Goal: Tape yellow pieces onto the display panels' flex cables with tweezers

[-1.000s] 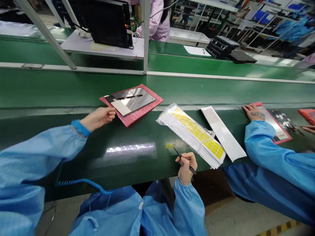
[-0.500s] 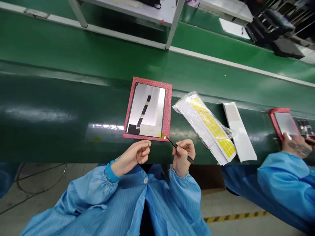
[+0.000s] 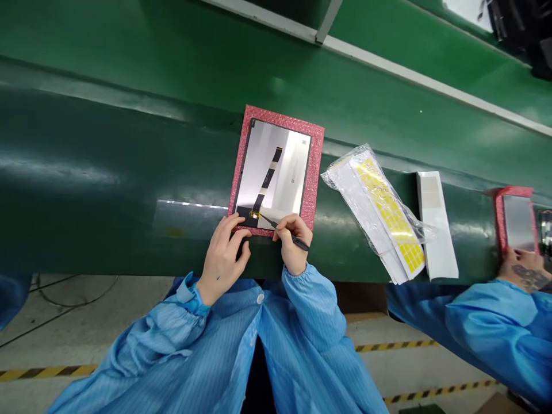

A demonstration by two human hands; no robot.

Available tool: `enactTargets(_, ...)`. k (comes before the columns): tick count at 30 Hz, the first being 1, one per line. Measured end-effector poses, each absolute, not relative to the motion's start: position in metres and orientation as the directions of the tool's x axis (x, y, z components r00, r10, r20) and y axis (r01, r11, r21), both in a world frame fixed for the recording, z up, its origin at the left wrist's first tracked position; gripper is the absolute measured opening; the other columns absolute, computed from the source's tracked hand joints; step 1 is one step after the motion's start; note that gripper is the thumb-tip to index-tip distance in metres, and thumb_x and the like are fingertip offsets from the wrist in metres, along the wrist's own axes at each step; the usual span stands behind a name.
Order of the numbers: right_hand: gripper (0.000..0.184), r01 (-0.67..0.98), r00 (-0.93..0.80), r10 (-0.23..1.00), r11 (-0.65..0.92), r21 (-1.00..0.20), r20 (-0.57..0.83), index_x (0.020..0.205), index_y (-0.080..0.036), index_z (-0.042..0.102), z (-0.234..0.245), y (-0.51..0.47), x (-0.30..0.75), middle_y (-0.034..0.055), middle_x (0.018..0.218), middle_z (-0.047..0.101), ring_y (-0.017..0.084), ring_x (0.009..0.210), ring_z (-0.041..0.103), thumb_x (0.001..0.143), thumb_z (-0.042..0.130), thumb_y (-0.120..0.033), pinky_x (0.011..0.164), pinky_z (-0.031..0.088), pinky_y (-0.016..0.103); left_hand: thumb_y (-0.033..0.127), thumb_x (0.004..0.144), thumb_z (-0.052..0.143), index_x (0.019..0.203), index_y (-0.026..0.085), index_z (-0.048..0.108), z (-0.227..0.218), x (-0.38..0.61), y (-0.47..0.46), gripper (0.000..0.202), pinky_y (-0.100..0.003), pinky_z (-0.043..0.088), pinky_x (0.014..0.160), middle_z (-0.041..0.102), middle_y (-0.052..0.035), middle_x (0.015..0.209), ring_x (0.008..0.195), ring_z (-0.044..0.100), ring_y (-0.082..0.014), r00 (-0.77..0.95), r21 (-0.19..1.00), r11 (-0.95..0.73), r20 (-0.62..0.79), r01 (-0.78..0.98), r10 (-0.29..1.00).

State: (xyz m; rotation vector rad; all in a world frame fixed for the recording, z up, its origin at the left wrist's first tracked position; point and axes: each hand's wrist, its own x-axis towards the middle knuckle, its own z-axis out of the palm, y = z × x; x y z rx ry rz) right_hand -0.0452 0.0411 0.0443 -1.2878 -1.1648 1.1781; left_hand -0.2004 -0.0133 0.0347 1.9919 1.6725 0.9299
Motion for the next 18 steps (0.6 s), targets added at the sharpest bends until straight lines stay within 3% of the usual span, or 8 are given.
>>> enactTargets(18, 0.007, 0.113, 0.092, 0.995, -0.06, -0.992, -0.05, 0.068, -0.019, 0.058, 0.0407, 0.0395, -0.0442, -0.0047, 0.053, 0.055, 0.01, 0.046, 0.052, 0.075, 0.055, -0.019, 0.046, 0.039, 0.022, 0.007, 0.092, 0.051, 0.11, 0.017, 0.056, 0.0357, -0.2003, -0.0141, 0.021, -0.054, 0.037, 0.118, 0.053, -0.0141, 0.131, 0.135, 0.046, -0.0293, 0.076, 0.644, -0.219, 0.243, 0.733, 0.967)
